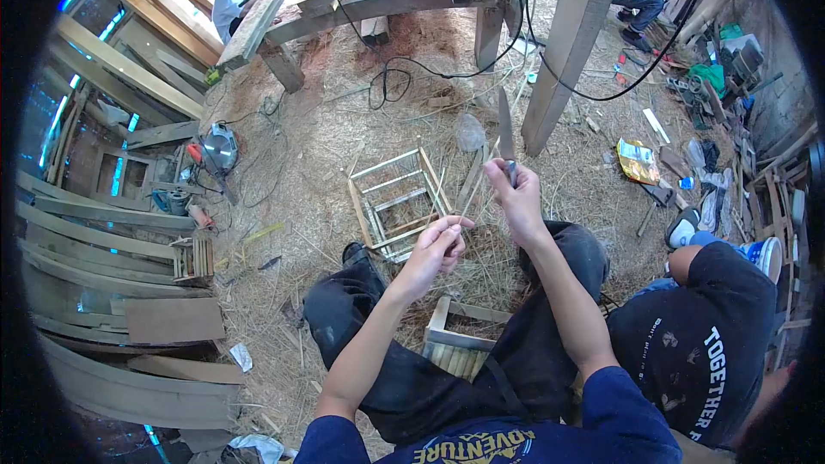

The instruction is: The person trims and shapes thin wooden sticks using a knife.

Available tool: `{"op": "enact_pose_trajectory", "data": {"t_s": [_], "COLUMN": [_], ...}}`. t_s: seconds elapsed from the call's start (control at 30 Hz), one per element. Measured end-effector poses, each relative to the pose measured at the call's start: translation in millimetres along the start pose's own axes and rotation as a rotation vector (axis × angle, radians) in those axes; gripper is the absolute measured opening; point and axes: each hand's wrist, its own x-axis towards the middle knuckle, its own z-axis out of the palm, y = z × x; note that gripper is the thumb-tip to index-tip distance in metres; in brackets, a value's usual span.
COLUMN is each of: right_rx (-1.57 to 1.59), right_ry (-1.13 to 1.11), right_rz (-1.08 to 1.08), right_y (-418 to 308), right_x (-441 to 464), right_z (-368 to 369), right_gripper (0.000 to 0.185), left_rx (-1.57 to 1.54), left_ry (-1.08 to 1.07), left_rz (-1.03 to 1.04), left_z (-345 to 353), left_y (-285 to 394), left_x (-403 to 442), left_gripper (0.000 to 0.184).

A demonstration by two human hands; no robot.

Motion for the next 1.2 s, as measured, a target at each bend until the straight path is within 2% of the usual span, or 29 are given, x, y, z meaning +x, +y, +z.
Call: {"op": "enact_pose_trajectory", "data": {"t_s": [0.13, 0.23, 0.33, 0.43, 0.53, 0.63, 0.73, 0.83, 0.97, 1.07, 1.2], "right_rx": [-0.055, -0.051, -0.078, -0.03, -0.066, -0.12, -0.209, -0.396, -0.706, -0.704, -0.816], "right_ry": [-0.051, -0.161, -0.18, -0.209, -0.256, -0.235, -0.226, -0.256, -0.342, -0.363, -0.393], "right_rz": [0.087, 0.055, 0.047, 0.145, 0.071, -0.006, -0.139, -0.23, -0.256, -0.551, -0.78], "right_y": [-3.2, 13.0, 15.5, 6.4, 6.4, 9.3, 1.2, 8.0, -1.9, 4.6, -10.5], "right_x": [-3.2, -5.4, -3.6, -5.3, -5.6, -4.5, -5.7, -7.7, -21.5, -20.3, -14.9], "right_z": [3.7, 8.9, 8.4, 8.5, 12.3, 13.9, 7.1, -2.7, -2.9, -5.1, -11.8], "right_gripper": [0.024, 0.021, 0.021, 0.022, 0.026, 0.027, 0.033, 0.036, 0.036, 0.035, 0.036], "left_rx": [-0.026, -0.056, -0.073, -0.065, -0.117, -0.116, -0.168, -0.13, -0.186, -0.234, -0.348], "left_ry": [0.001, 0.002, 0.011, 0.018, 0.031, 0.032, 0.131, 0.188, 0.113, 0.045, -0.031], "left_rz": [0.009, -0.011, 0.015, 0.053, 0.013, 0.045, 0.13, 0.171, 0.157, 0.117, 0.039], "left_z": [-1.1, 1.0, 2.0, 3.0, 2.8, -0.7, 3.4, 3.1, -5.7, -4.7, -7.8], "left_y": [-2.8, 2.6, 3.8, 3.2, 3.4, 3.2, 5.2, 11.7, 9.5, 15.7, 16.3], "left_x": [0.5, -0.3, 0.7, 4.2, 7.5, 7.0, 6.2, 1.4, -0.4, -7.2, -13.6], "left_gripper": [0.022, 0.02, 0.02, 0.021, 0.021, 0.023, 0.031, 0.042, 0.047, 0.046, 0.049]}}
